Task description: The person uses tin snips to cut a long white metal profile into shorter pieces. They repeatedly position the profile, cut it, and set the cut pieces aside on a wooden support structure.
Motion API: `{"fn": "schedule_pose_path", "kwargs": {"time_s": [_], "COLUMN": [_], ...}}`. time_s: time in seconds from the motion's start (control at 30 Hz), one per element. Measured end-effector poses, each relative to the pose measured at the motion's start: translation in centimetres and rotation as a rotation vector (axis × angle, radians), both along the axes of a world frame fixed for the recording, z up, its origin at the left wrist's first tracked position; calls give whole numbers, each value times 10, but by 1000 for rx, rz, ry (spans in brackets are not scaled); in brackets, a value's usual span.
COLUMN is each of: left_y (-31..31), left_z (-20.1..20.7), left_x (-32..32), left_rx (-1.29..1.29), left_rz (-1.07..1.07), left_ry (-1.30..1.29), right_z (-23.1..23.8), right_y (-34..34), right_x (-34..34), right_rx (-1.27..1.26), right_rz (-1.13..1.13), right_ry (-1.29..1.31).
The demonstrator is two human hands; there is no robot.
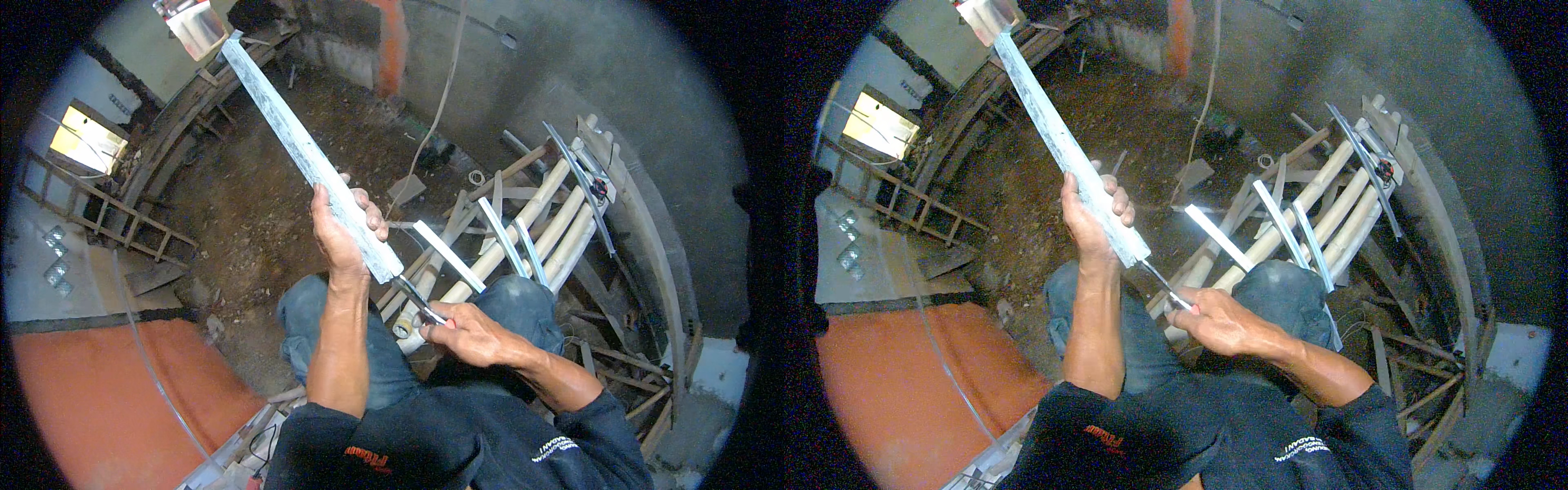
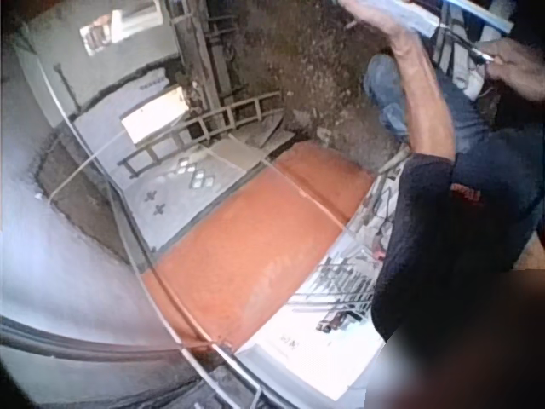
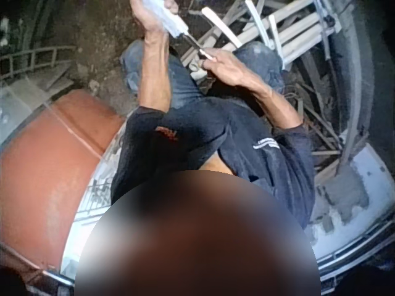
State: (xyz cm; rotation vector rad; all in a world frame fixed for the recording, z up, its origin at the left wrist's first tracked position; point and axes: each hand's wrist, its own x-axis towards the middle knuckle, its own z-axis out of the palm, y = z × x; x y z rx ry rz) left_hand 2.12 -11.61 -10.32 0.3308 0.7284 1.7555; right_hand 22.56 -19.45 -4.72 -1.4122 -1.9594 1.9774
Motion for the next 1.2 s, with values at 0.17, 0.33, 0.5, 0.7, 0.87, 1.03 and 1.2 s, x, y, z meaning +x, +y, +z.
{"fn": "schedule_pose_path", "kwargs": {"time_s": [0.17, 0.33, 0.5, 0.7, 0.87, 1.03, 1.2], "left_y": [-2, -3, -4, -5, -7, -6, -7], "left_z": [5, 7, 7, 8, 9, 12, 16], "left_x": [4, 6, 6, 5, 4, 5, 5], "left_rx": [23, 53, 95, 157, 185, 167, 158], "left_rz": [11, 13, 6, -9, -40, -53, -77], "left_ry": [24, -1, -73, -149, -170, -147, -104], "right_z": [6, 8, 5, 3, 2, 3, -2], "right_y": [5, 5, 5, 7, 5, 0, -1], "right_x": [-7, -8, -9, -9, -9, -9, -8], "right_rx": [-21, -85, -183, -150, -141, -180, -145], "right_rz": [-40, -96, -149, -107, -87, -137, -132], "right_ry": [11, 45, 107, 102, 119, 65, 120]}}
